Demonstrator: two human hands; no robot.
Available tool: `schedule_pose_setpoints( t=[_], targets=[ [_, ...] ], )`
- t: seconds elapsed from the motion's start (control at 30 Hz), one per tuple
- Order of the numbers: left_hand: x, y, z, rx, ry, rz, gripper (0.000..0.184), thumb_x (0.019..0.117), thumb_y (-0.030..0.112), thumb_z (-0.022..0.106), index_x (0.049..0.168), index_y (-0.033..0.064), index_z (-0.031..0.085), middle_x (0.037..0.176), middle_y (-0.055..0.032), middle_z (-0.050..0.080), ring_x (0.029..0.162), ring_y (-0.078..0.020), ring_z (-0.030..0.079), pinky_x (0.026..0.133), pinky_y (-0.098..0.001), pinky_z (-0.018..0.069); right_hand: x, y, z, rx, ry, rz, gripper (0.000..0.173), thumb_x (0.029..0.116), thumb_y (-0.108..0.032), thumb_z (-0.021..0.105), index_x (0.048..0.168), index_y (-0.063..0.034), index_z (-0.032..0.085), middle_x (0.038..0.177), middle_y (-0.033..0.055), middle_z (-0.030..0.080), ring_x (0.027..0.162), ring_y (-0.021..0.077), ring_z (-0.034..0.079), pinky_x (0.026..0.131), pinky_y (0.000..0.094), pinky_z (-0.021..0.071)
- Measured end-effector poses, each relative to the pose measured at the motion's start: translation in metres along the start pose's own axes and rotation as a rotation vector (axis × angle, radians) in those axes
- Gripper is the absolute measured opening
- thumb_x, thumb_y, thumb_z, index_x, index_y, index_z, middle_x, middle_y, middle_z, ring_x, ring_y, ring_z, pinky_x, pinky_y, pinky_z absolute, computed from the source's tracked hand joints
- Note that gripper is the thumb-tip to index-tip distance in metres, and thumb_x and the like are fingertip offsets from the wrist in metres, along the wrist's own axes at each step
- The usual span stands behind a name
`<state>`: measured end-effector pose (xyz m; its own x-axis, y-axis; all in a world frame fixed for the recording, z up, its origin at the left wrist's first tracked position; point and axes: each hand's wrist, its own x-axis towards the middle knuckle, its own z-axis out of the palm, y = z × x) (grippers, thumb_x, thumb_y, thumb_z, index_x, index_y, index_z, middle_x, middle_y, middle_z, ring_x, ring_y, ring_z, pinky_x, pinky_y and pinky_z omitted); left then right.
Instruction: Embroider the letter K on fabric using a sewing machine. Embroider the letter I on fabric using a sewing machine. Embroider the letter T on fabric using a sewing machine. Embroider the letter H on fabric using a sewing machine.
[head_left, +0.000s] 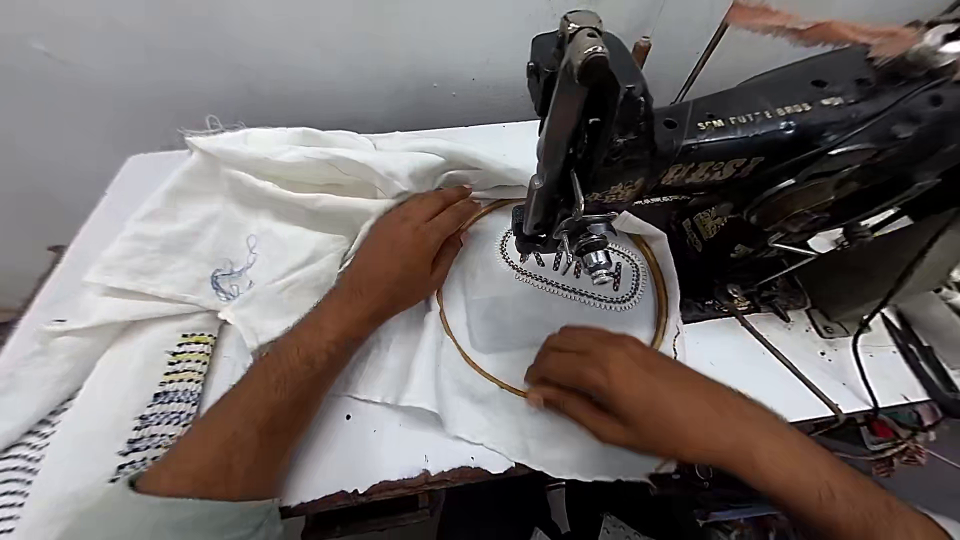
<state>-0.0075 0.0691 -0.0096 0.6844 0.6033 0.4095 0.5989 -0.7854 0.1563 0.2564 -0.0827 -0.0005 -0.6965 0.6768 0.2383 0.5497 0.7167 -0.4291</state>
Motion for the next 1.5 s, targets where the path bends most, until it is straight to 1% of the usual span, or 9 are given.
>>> schedule_pose_setpoints(
  t=[0.1, 0.27, 0.57, 0.67, 0.77, 1.0, 1.2, 1.33, 1.5],
  targets=[
    [-0.003, 0.032, -0.028, 0.195, 0.033, -0.087, 0.036, 0.1068, 0.026, 0.046, 0.128, 0.0073, 0.068, 0.137, -0.0159, 0.063, 0.129, -0.0399, 0.057, 0.098, -0.0617, 0.0439, 0.013, 0.038, -0.027, -0.182, 0.072, 0.046, 0.017, 0.0962, -0.01, 0.062, 0.106, -0.0055, 0.074, 0.105, 0.0108, 0.072, 0.099, 0.0253, 0.07, 0.087, 0.0421, 0.0589],
    [-0.049, 0.053, -0.074, 0.395, -0.231, -0.418, 0.069, 0.0932, 0.056, 0.065, 0.149, 0.016, 0.057, 0.166, -0.0181, 0.032, 0.153, -0.0573, 0.012, 0.108, -0.0891, 0.0027, 0.057, 0.048, -0.078, -0.323, -0.214, 0.457, 0.017, 0.0999, -0.005, 0.058, 0.109, 0.0024, 0.071, 0.1, 0.0215, 0.07, 0.1, 0.0389, 0.067, 0.089, 0.055, 0.0503],
    [-0.183, 0.004, -0.08, 0.13, -0.216, -0.676, 0.116, 0.0785, 0.087, 0.045, 0.163, 0.0098, 0.03, 0.168, -0.0164, 0.027, 0.154, -0.0481, 0.02, 0.114, -0.0793, 0.0179, 0.077, 0.17, -0.015, -0.495, -0.514, 0.993, 0.048, 0.1084, -0.037, 0.05, 0.107, 0.0054, 0.072, 0.114, 0.0263, 0.07, 0.115, 0.0431, 0.065, 0.098, 0.0604, 0.049],
    [-0.156, 0.021, -0.06, 0.092, -0.16, -0.592, 0.102, 0.089, 0.078, 0.041, 0.163, 0.007, 0.031, 0.168, -0.0168, 0.027, 0.155, -0.0459, 0.02, 0.116, -0.0781, 0.0156, 0.063, 0.111, -0.028, -0.452, -0.105, 0.745, 0.038, 0.1068, -0.021, 0.055, 0.098, 0.0118, 0.071, 0.101, 0.0307, 0.07, 0.102, 0.0466, 0.068, 0.092, 0.0604, 0.0504],
    [-0.105, 0.021, -0.042, -0.002, -0.109, -0.605, 0.087, 0.0991, 0.068, 0.038, 0.163, 0.0089, 0.032, 0.169, -0.0172, 0.027, 0.156, -0.0448, 0.02, 0.117, -0.0774, 0.0127, 0.09, 0.036, -0.073, -0.291, -0.182, 0.828, 0.032, 0.1058, -0.012, 0.054, 0.127, 0.0119, 0.06, 0.13, 0.0343, 0.061, 0.127, 0.0477, 0.057, 0.104, 0.061, 0.0424],
    [-0.003, -0.05, -0.011, -0.059, 0.093, -0.809, 0.071, 0.1066, 0.053, 0.041, 0.157, 0.003, 0.039, 0.165, -0.0253, 0.03, 0.155, -0.0477, 0.019, 0.118, -0.0748, 0.013, 0.057, 0.065, -0.06, -0.436, -0.051, 0.846, 0.032, 0.1036, -0.027, 0.058, 0.098, 0.0026, 0.069, 0.098, 0.0282, 0.069, 0.099, 0.0489, 0.067, 0.078, 0.0673, 0.0501],
    [0.01, 0.012, -0.036, -0.081, 0.312, -0.156, 0.034, 0.0895, 0.004, 0.051, 0.115, 0.0024, 0.073, 0.131, -0.0174, 0.067, 0.129, -0.0333, 0.057, 0.107, -0.054, 0.0421, 0.05, 0.061, -0.053, -0.43, 0.208, 0.572, 0.024, 0.1006, -0.016, 0.061, 0.099, 0.0056, 0.07, 0.095, 0.0299, 0.068, 0.093, 0.05, 0.067, 0.075, 0.0665, 0.0495],
    [0.012, 0.039, -0.023, -0.085, -0.035, 0.063, 0.03, 0.0954, 0.018, 0.049, 0.104, 0.0098, 0.076, 0.11, -0.0067, 0.074, 0.105, -0.0258, 0.066, 0.087, -0.0523, 0.047, 0.062, 0.061, -0.05, -0.344, 0.233, 0.508, 0.023, 0.0977, -0.006, 0.058, 0.094, 0.0149, 0.066, 0.092, 0.0356, 0.066, 0.089, 0.0525, 0.066, 0.074, 0.0647, 0.0473],
    [-0.007, 0.035, -0.002, 0.0, -0.236, 0.045, 0.052, 0.1032, 0.052, 0.046, 0.131, 0.0142, 0.069, 0.143, -0.0026, 0.063, 0.135, -0.0262, 0.055, 0.107, -0.0597, 0.0399, 0.051, 0.078, -0.053, -0.346, 0.25, 0.558, 0.032, 0.0987, -0.016, 0.058, 0.087, 0.0132, 0.065, 0.08, 0.0321, 0.064, 0.076, 0.0488, 0.065, 0.065, 0.0626, 0.046]
  ],
)
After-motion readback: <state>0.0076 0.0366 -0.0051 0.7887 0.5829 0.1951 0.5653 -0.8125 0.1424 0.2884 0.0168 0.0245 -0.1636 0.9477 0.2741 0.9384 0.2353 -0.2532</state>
